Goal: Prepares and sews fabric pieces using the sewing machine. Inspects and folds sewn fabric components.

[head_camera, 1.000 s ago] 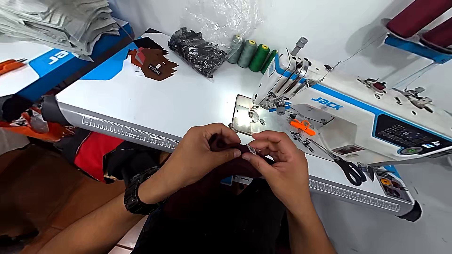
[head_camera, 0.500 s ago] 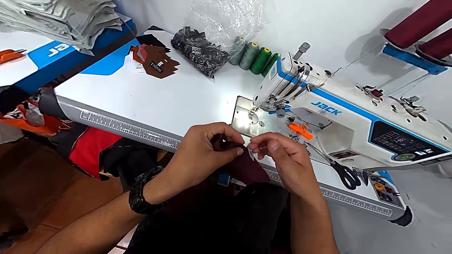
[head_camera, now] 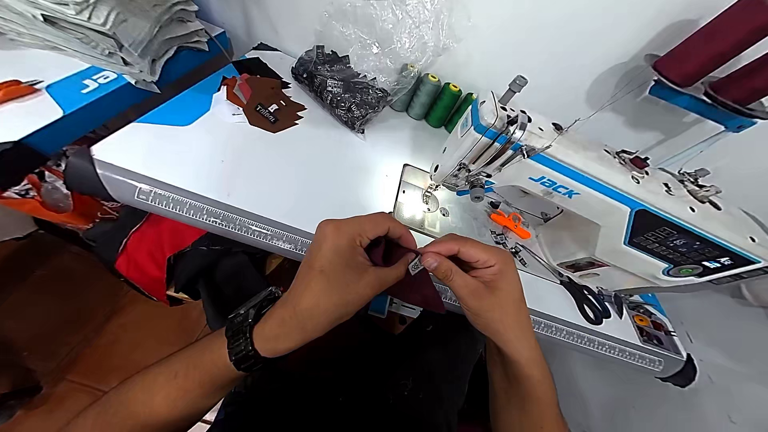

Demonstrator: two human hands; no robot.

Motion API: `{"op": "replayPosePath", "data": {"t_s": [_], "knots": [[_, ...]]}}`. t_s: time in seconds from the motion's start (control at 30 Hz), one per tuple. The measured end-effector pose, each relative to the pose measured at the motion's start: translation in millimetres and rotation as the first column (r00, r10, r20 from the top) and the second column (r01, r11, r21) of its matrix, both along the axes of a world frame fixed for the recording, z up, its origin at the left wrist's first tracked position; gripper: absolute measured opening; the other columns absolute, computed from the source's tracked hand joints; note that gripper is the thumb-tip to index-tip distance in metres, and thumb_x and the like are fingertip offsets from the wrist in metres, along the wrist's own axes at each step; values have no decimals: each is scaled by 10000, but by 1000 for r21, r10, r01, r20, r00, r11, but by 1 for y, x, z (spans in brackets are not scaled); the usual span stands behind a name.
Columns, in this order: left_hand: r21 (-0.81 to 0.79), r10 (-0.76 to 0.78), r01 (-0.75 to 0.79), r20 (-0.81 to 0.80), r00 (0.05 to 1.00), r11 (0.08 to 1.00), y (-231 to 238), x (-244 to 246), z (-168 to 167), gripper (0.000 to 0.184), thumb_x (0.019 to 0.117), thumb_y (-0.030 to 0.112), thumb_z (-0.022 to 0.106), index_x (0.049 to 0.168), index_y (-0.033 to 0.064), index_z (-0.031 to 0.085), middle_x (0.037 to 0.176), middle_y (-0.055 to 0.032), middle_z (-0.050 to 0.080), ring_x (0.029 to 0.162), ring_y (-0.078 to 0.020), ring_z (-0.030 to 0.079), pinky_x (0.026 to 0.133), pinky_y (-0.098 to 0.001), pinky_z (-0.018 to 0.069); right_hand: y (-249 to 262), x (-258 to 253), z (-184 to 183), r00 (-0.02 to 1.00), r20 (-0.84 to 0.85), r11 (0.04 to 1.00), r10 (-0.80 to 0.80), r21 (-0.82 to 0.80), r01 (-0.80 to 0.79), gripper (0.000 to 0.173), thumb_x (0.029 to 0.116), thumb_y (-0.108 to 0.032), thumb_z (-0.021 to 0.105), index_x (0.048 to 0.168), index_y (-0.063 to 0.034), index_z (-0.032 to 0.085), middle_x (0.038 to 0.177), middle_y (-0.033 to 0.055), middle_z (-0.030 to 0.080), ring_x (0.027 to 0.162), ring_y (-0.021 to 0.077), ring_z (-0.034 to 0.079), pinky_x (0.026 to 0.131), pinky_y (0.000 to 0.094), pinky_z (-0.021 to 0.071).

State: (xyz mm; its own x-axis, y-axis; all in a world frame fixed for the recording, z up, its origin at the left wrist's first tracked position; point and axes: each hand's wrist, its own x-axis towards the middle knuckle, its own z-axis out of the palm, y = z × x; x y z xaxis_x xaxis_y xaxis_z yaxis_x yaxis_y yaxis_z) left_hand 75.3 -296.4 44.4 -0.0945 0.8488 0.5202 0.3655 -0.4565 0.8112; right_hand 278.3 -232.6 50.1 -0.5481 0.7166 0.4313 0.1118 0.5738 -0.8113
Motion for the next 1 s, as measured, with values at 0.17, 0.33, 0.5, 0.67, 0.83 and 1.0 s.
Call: {"op": "replayPosePath", "data": {"t_s": [0.17,0.33,0.5,0.67,0.83,1.0], "knots": [[-24,-1,1,-4,1000,1000,0,0,1,128,821,84,805,917,152,753,753,95,687,602,3,597,480,-149,472,-4,1,1,998,44,995,-53,85,50,112,959,-196,722,975,-105,786,885,-25,717,722,65,650,605,192,554],[-117,-51,55,37,998,992,5,-4,2,139,816,93,826,926,154,767,789,89,719,671,4,650,552,-146,530,-9,2,4,987,117,984,-114,148,97,106,958,-198,714,999,-128,782,916,-40,724,768,59,680,637,200,587],[-253,-140,162,106,985,954,10,-11,10,112,839,80,823,927,140,789,757,58,717,640,-29,640,528,-165,509,-10,3,5,980,149,984,-130,141,109,98,960,-220,708,989,-140,757,858,-63,706,718,40,656,598,178,556],[-300,-171,202,125,977,932,9,-14,16,82,867,91,803,931,141,799,742,44,711,609,-40,622,489,-171,476,-11,3,3,989,108,993,-99,81,91,90,944,-202,726,988,-125,743,837,-44,705,699,58,663,594,193,570],[-305,-171,204,132,976,930,9,-13,16,71,875,108,798,936,143,803,747,46,716,619,-37,628,502,-173,488,-13,1,-1,988,88,991,-126,62,120,98,955,-223,722,981,-130,737,810,-44,698,678,55,655,573,188,561],[-278,-178,204,114,977,939,9,-12,15,72,878,109,795,943,139,799,762,53,722,640,-25,639,525,-166,506,-15,0,-4,989,52,990,-136,26,135,105,958,-229,723,974,-126,731,781,-34,680,629,57,627,526,175,526]]}}
